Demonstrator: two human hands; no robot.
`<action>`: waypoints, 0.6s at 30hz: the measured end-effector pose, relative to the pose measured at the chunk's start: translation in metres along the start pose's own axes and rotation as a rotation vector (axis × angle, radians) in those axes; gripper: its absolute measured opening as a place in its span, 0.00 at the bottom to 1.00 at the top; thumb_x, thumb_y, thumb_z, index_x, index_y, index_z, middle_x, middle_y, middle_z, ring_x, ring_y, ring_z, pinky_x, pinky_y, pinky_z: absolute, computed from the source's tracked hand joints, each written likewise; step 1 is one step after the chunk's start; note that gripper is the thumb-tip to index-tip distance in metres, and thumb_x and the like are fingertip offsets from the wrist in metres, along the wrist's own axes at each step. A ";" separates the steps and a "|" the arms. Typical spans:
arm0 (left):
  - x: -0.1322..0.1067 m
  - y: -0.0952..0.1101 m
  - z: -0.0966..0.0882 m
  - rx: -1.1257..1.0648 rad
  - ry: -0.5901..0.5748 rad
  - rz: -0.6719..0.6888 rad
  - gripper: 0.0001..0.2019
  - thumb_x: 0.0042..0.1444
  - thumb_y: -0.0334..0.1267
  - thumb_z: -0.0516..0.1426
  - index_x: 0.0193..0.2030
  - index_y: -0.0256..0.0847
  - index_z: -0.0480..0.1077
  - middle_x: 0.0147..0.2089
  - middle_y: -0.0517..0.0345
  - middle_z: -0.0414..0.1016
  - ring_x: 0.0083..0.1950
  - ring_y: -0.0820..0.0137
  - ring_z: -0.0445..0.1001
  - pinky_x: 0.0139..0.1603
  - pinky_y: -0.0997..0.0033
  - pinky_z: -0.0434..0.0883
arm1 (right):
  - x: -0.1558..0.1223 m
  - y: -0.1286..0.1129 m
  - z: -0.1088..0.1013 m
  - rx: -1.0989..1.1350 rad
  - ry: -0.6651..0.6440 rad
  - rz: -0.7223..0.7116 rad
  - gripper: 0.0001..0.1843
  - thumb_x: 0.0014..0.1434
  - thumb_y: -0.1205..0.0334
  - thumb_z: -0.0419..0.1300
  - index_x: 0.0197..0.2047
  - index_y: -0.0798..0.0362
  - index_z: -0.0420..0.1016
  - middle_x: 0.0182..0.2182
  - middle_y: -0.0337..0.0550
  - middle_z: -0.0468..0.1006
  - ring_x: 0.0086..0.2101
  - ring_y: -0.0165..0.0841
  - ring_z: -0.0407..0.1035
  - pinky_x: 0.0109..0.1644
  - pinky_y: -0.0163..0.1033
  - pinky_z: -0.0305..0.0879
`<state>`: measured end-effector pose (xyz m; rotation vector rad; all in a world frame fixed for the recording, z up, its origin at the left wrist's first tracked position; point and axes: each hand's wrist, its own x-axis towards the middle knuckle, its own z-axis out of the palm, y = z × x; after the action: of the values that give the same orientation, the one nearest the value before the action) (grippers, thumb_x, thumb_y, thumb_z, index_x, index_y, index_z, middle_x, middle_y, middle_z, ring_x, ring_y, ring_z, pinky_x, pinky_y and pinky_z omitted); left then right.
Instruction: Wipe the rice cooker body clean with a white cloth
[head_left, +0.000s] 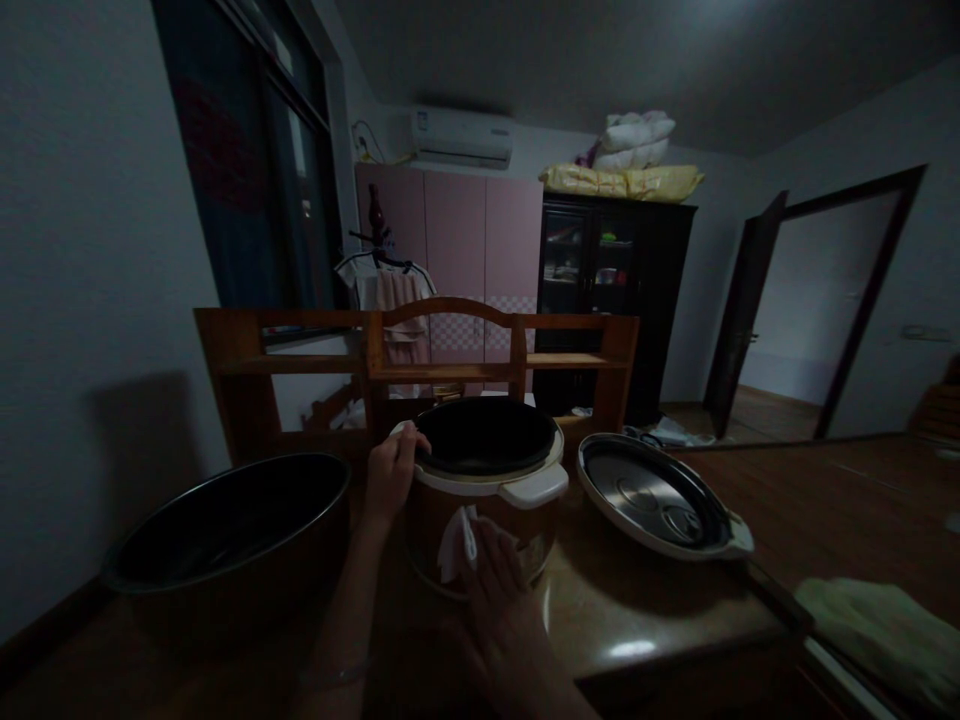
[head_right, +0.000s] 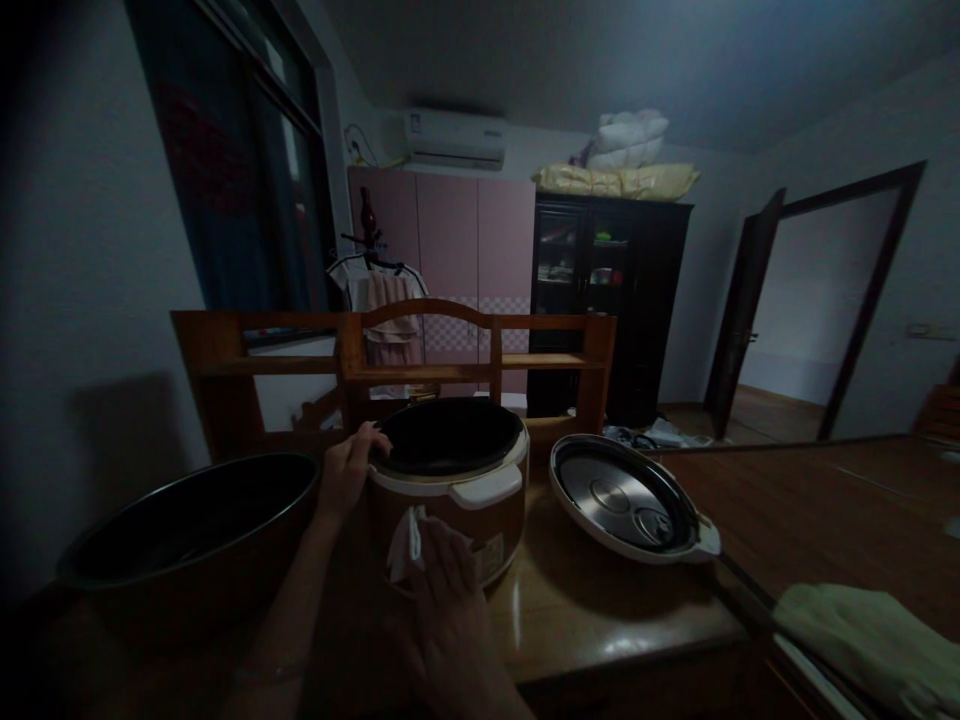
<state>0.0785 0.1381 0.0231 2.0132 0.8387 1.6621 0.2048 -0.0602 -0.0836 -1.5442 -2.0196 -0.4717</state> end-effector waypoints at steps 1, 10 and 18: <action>0.000 0.000 0.000 -0.001 0.000 0.002 0.25 0.66 0.50 0.43 0.24 0.43 0.71 0.32 0.58 0.77 0.39 0.67 0.75 0.46 0.71 0.66 | 0.001 -0.002 0.000 -0.008 0.006 -0.016 0.40 0.70 0.52 0.53 0.75 0.56 0.36 0.72 0.47 0.35 0.69 0.46 0.31 0.71 0.57 0.43; 0.000 0.001 0.001 -0.021 -0.003 0.005 0.26 0.67 0.51 0.43 0.25 0.43 0.71 0.31 0.58 0.77 0.37 0.67 0.75 0.45 0.70 0.67 | 0.032 -0.017 -0.018 -0.014 0.013 -0.014 0.41 0.67 0.56 0.58 0.74 0.54 0.41 0.72 0.41 0.35 0.69 0.40 0.32 0.72 0.51 0.42; 0.000 0.000 0.000 -0.023 -0.003 0.002 0.25 0.67 0.50 0.44 0.25 0.42 0.71 0.31 0.58 0.75 0.37 0.69 0.74 0.43 0.71 0.66 | 0.036 -0.016 -0.017 -0.001 0.037 -0.042 0.24 0.70 0.53 0.55 0.65 0.51 0.62 0.71 0.37 0.39 0.69 0.38 0.37 0.72 0.50 0.43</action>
<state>0.0789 0.1380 0.0227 2.0017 0.8133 1.6615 0.1858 -0.0466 -0.0475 -1.4854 -2.0276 -0.5146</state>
